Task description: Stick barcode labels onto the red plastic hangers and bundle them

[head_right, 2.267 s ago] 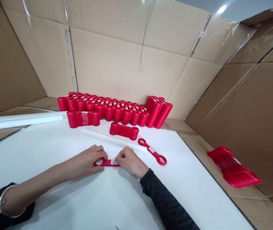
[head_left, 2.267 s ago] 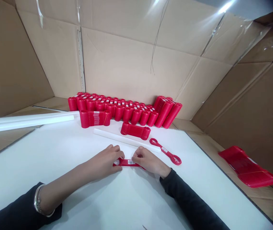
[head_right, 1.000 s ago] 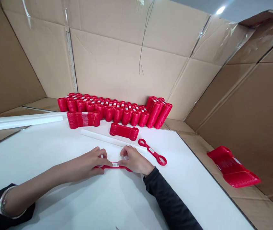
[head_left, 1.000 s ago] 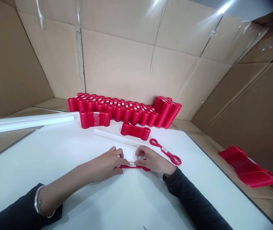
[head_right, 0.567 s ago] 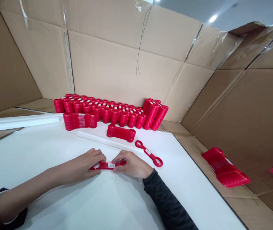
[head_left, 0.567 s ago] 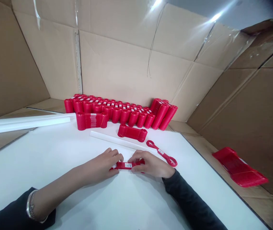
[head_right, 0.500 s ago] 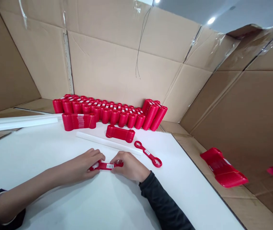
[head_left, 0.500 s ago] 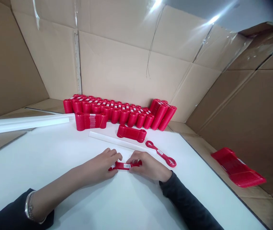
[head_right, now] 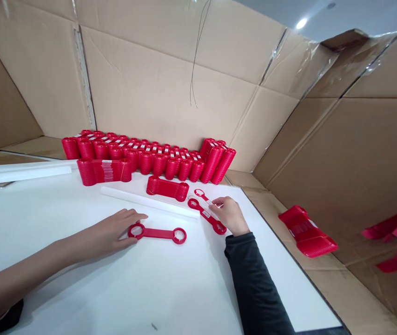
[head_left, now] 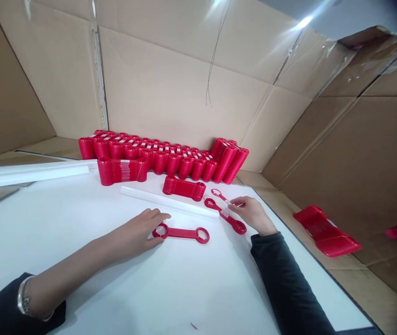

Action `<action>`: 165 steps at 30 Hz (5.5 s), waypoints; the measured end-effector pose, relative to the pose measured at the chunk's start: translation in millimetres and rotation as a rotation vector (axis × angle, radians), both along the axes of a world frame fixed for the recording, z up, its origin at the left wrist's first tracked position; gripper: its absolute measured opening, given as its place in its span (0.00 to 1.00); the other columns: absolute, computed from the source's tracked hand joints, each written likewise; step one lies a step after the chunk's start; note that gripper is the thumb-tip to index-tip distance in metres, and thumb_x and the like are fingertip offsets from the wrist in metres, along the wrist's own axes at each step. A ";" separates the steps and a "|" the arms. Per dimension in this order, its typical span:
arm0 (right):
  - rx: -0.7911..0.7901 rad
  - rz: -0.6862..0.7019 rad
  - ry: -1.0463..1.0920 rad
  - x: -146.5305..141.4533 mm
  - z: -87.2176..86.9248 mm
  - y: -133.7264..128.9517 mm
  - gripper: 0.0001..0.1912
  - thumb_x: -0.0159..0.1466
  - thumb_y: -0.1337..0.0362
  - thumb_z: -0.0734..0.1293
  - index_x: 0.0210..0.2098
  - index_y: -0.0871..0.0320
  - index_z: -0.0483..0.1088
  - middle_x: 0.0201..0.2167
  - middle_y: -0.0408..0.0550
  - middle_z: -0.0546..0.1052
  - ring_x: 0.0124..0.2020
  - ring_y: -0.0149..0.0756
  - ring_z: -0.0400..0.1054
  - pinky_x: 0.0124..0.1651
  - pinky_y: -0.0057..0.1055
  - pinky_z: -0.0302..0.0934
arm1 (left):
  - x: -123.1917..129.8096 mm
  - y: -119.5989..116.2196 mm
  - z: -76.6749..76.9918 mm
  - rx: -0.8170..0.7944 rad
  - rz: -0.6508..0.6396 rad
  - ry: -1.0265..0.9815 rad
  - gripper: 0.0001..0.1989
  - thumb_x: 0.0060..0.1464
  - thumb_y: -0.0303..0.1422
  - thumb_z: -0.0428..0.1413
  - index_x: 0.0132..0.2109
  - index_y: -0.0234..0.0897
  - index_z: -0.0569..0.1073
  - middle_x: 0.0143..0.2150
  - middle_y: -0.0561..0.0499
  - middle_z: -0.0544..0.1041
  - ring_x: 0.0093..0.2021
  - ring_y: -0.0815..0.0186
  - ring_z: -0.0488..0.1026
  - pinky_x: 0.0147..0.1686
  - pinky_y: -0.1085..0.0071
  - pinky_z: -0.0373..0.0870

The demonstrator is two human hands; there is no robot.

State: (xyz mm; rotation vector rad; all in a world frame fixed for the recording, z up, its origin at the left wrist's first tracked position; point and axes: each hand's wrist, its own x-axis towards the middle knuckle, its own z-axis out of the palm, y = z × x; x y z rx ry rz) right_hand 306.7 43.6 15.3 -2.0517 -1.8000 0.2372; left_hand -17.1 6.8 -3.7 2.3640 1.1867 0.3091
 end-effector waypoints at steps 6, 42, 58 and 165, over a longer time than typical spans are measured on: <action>-0.139 0.040 0.049 -9.4 -16.0 1.4 0.10 0.54 0.61 0.66 0.31 0.60 0.75 0.36 0.53 0.77 0.35 0.40 0.71 0.36 0.31 0.61 | 1.1 -0.5 2.4 -0.003 -0.043 -0.021 0.14 0.57 0.37 0.46 0.49 0.42 0.67 0.45 0.48 0.68 0.46 0.60 0.66 0.43 0.67 0.64; 0.120 0.623 -0.055 -82.8 -34.0 -5.5 0.14 0.55 0.80 0.59 0.35 0.59 0.70 0.39 0.51 0.71 0.43 0.42 0.64 0.46 0.39 0.58 | -7.8 6.3 -8.6 0.183 0.021 0.107 0.11 0.54 0.39 0.51 0.43 0.44 0.72 0.66 0.46 0.52 0.66 0.48 0.42 0.58 0.47 0.48; 0.194 0.664 0.052 -138.4 -36.2 0.7 0.12 0.64 0.65 0.59 0.45 0.58 0.69 0.43 0.51 0.70 0.46 0.40 0.63 0.49 0.39 0.57 | 1.4 -3.6 -9.0 0.197 -0.095 0.013 0.11 0.57 0.35 0.47 0.44 0.42 0.72 0.49 0.45 0.66 0.47 0.58 0.67 0.44 0.64 0.65; 0.013 0.170 0.304 -131.3 -44.2 -11.6 0.08 0.51 0.60 0.66 0.28 0.58 0.69 0.34 0.49 0.67 0.42 0.43 0.61 0.44 0.36 0.56 | 10.3 -1.3 -10.8 0.120 0.166 0.059 0.08 0.52 0.35 0.51 0.39 0.37 0.69 0.39 0.47 0.68 0.41 0.57 0.63 0.39 0.61 0.61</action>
